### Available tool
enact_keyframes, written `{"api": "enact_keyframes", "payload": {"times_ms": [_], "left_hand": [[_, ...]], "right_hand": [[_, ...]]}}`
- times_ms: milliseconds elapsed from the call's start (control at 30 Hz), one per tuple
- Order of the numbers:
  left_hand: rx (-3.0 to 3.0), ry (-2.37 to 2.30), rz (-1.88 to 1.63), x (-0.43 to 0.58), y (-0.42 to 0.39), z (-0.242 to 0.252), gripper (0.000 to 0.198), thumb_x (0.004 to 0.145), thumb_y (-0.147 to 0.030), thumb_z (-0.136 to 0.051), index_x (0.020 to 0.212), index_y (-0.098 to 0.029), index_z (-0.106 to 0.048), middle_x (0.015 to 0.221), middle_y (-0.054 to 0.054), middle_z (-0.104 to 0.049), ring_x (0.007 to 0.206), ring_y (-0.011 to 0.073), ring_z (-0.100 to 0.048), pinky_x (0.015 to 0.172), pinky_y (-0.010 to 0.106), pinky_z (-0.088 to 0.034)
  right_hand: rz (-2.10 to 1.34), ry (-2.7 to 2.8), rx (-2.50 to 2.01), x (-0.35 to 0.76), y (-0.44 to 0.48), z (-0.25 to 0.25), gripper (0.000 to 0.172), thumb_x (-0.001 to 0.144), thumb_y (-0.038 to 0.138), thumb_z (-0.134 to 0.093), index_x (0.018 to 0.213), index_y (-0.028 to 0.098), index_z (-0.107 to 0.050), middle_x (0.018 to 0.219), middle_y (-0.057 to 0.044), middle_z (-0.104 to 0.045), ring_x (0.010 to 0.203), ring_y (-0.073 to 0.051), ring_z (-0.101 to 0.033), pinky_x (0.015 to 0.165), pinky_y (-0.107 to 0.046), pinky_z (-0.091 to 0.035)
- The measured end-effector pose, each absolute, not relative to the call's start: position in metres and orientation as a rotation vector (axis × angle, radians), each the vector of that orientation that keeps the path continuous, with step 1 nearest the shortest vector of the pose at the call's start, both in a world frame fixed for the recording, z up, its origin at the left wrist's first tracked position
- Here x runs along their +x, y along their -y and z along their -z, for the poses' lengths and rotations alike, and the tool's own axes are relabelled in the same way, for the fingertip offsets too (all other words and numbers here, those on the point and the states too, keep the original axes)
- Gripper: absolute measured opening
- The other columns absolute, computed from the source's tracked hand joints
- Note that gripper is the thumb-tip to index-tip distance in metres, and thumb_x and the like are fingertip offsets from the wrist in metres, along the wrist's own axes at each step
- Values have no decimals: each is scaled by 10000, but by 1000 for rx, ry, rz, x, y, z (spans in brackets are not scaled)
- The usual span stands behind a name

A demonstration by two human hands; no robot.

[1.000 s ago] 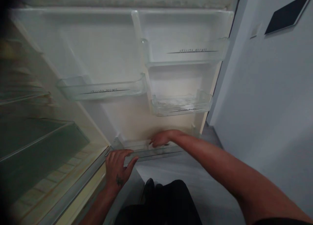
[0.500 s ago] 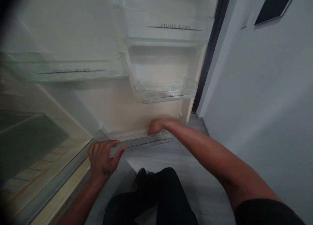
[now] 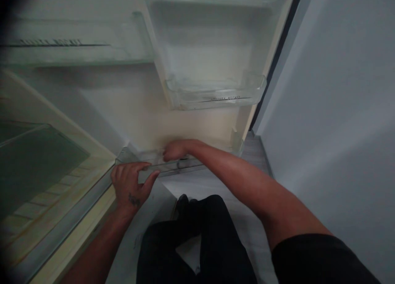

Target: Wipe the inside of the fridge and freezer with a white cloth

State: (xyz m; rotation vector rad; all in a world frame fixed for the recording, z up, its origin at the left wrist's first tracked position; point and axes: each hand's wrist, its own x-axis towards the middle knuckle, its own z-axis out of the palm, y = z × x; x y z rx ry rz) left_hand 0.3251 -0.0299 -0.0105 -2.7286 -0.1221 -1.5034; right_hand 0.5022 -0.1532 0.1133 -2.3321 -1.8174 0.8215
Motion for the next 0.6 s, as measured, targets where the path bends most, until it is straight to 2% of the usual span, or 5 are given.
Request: {"api": "enact_keyframes", "payload": {"times_ms": [133, 233, 333, 467, 600], "left_hand": [[-2724, 104, 1522, 327, 30, 12, 359, 944, -546, -681, 1057, -206, -681, 919, 63, -765, 932, 286, -651, 947, 437, -414], [-2738, 124, 1515, 328, 30, 12, 367, 943, -557, -675, 1058, -209, -686, 913, 65, -763, 935, 293, -652, 946, 445, -416], [-2752, 131, 1492, 327, 30, 12, 371, 949, -565, -661, 1050, -210, -692, 923, 73, -769, 940, 300, -658, 938, 451, -421], [-2768, 150, 1473, 325, 30, 11, 363, 950, -563, -658, 1060, -219, -692, 939, 76, -775, 959, 311, -664, 955, 466, -418], [-2810, 176, 1453, 324, 29, 12, 350, 945, -557, -666, 1078, -234, -688, 948, 69, -771, 979, 310, -661, 985, 478, -413]], "right_hand": [[-859, 1687, -2523, 540, 222, -122, 500, 1015, 270, -510, 1482, 156, -647, 1552, -107, -589, 1410, -252, -595, 1178, -327, -439], [-808, 1603, -2750, 559, 263, -127, 470, 1008, 278, -512, 1430, 177, -694, 1456, -113, -672, 1342, -274, -647, 1141, -372, -476], [-553, 1503, -2991, 561, 289, -130, 482, 987, 291, -534, 1425, 174, -698, 1432, -155, -680, 1331, -334, -647, 1124, -446, -498], [-116, 1496, -2958, 540, 308, -138, 598, 960, 316, -579, 1553, 243, -577, 1608, -120, -524, 1449, -339, -543, 1189, -453, -467], [-291, 1508, -2897, 525, 315, -151, 513, 1017, 403, -511, 1483, 236, -643, 1504, -120, -624, 1364, -322, -616, 1174, -448, -479]]}}
